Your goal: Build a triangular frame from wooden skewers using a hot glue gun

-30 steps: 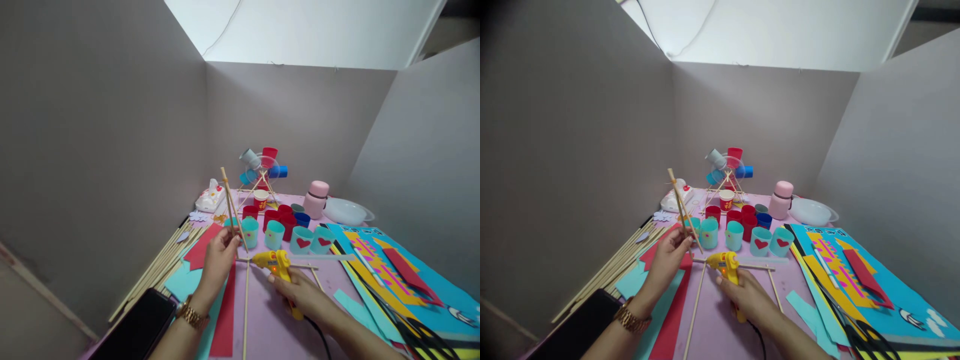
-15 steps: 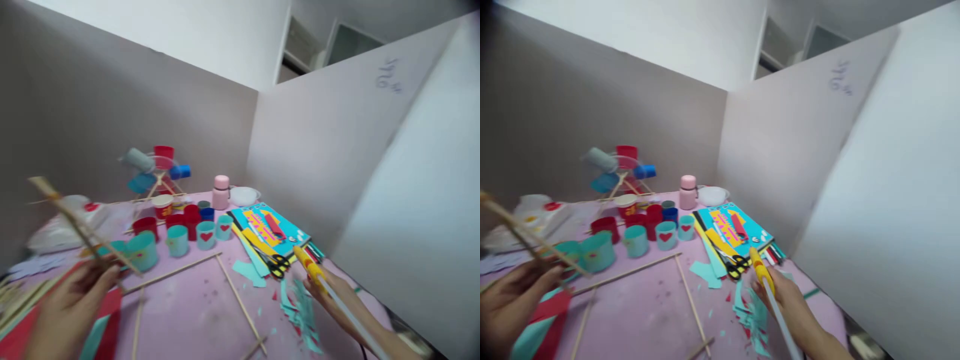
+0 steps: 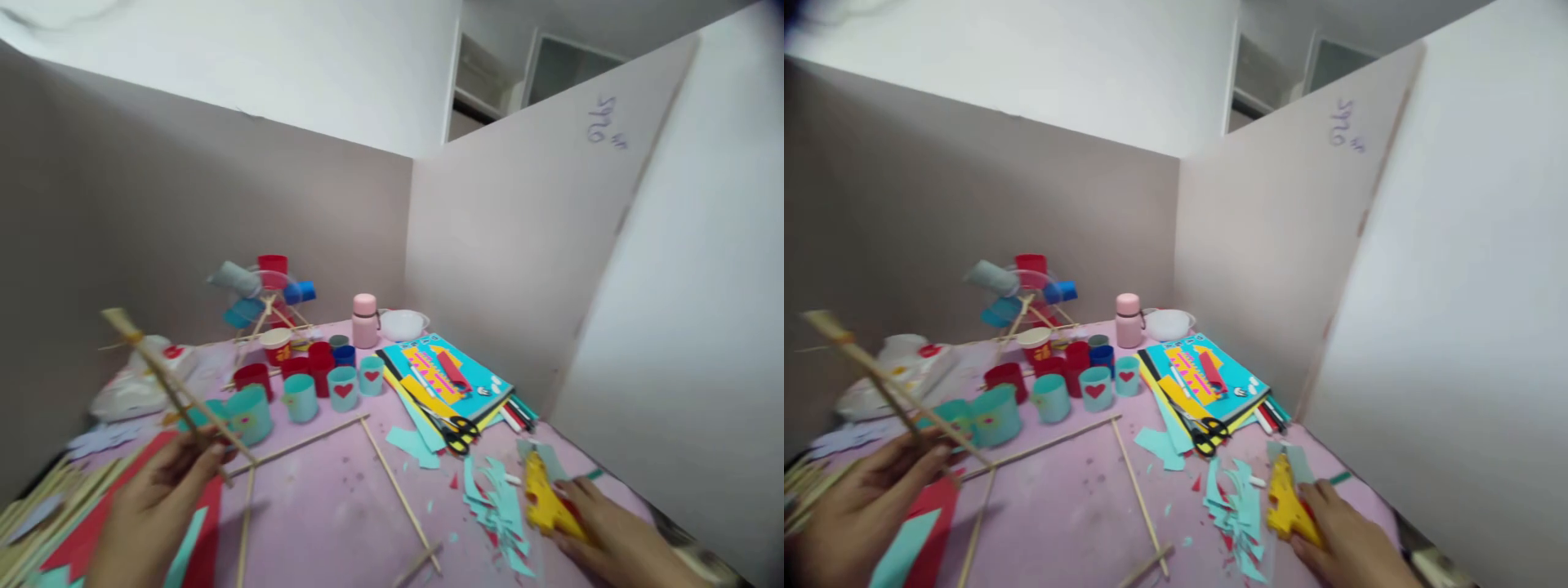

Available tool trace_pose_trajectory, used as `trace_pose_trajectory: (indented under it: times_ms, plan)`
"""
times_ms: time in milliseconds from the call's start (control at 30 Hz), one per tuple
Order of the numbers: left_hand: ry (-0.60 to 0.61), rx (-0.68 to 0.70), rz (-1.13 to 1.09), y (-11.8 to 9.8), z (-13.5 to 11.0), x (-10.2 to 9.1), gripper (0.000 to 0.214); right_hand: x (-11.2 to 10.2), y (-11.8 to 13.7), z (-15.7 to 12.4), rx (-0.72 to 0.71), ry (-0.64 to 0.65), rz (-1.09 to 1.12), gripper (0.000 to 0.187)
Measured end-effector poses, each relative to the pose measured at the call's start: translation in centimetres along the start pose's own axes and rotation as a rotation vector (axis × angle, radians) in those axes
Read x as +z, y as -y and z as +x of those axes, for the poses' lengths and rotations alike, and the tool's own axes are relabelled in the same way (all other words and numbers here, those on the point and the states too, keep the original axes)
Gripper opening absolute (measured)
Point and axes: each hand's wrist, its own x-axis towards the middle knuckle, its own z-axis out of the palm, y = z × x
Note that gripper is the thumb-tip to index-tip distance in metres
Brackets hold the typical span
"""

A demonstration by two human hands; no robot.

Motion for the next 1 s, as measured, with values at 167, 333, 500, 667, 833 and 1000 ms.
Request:
trace_pose_trajectory:
  times_ms: [167,333,500,667,833,1000]
  plan:
    - [0.013,-0.145,-0.08,-2.7,-0.5,1.0,0.036,-4.2,5.9,2.6,-0.206,-0.091,0.336,0.034]
    - [0.168,-0.068,-0.1,-2.8,-1.8,2.3,0.023,-5.2,21.1,6.2,-0.524,0.169,0.655,0.032]
    - [0.248,-0.026,-0.027,-2.3,-2.7,3.0,0.02,-1.8,30.4,8.2,-0.721,0.293,0.744,0.04]
    - [0.308,-0.002,0.046,-2.2,-2.3,2.9,0.027,-0.2,31.9,9.1,-0.758,0.28,0.689,0.016]
    - [0.332,0.035,0.205,-2.0,-0.6,1.7,0.031,-0.7,30.5,10.9,-0.784,0.183,0.594,0.023]
    - [0.309,0.124,0.392,-1.2,0.9,0.3,0.027,-0.7,29.1,12.8,-0.807,0.085,0.506,0.021]
